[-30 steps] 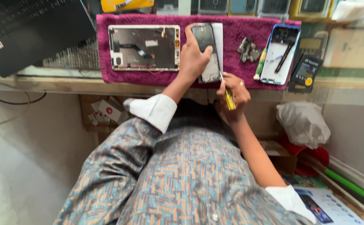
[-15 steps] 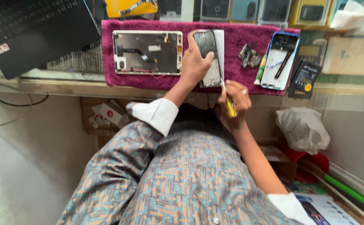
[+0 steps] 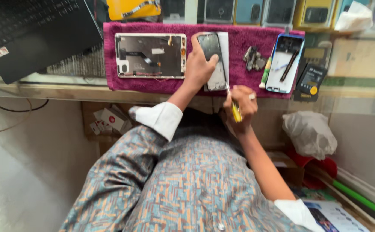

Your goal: The person repairs a smartphone at a glass display counter. They hold the phone frame in one hand and use a yellow-handled screwdriver to pry and scrape along the edge of the phone, working over a paper sheet on a pink towel, with a disassembled phone body and small parts laid out nearby.

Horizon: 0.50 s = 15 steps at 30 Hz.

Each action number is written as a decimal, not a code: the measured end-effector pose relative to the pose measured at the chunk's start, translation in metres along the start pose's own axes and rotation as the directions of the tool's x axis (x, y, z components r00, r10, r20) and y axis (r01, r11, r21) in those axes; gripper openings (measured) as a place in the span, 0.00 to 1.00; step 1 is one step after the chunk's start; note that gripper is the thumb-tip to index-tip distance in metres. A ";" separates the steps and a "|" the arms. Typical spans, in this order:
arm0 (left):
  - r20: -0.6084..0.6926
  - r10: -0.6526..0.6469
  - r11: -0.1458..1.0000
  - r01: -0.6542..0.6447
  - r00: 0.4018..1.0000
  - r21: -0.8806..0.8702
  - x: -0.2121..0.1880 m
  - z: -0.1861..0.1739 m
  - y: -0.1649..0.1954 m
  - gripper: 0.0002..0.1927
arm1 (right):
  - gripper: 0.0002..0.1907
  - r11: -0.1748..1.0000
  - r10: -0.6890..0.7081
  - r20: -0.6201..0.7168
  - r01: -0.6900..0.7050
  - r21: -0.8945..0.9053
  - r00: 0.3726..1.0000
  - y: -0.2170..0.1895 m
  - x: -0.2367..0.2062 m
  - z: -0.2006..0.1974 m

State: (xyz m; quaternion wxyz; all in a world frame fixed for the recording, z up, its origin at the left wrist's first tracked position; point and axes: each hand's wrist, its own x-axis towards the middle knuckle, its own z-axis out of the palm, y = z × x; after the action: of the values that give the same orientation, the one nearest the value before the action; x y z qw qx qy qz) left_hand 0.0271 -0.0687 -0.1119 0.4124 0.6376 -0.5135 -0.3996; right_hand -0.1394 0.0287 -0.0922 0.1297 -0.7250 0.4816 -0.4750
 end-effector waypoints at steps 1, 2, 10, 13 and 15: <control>-0.003 -0.009 1.000 0.009 1.000 0.012 0.001 0.000 0.000 0.37 | 0.02 1.000 -0.005 0.013 0.005 -0.019 1.000 -0.001 0.000 -0.001; -0.003 -0.024 0.999 0.024 1.000 0.024 0.000 0.000 -0.001 0.37 | 0.02 0.999 -0.003 0.030 0.004 -0.039 1.000 -0.001 0.001 0.000; -0.016 -0.008 1.000 0.009 1.000 0.028 0.000 0.002 -0.003 0.37 | 0.03 1.000 -0.010 0.006 0.010 -0.021 1.000 -0.007 0.007 -0.001; 0.007 -0.062 0.997 0.062 0.998 0.045 0.000 0.002 -0.004 0.38 | 0.03 0.999 -0.019 0.026 0.020 -0.041 0.999 -0.009 0.008 -0.001; 0.016 -0.072 0.997 0.071 0.997 0.017 0.000 0.002 -0.004 0.38 | 0.03 1.000 0.009 0.033 -0.009 -0.016 0.999 -0.009 0.008 0.000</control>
State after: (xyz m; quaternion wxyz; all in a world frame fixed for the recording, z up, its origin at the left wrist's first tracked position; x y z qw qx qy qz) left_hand 0.0268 -0.0679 -0.1161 0.3882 0.6558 -0.4971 -0.4150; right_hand -0.1335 0.0269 -0.0820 0.1342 -0.7316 0.4863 -0.4585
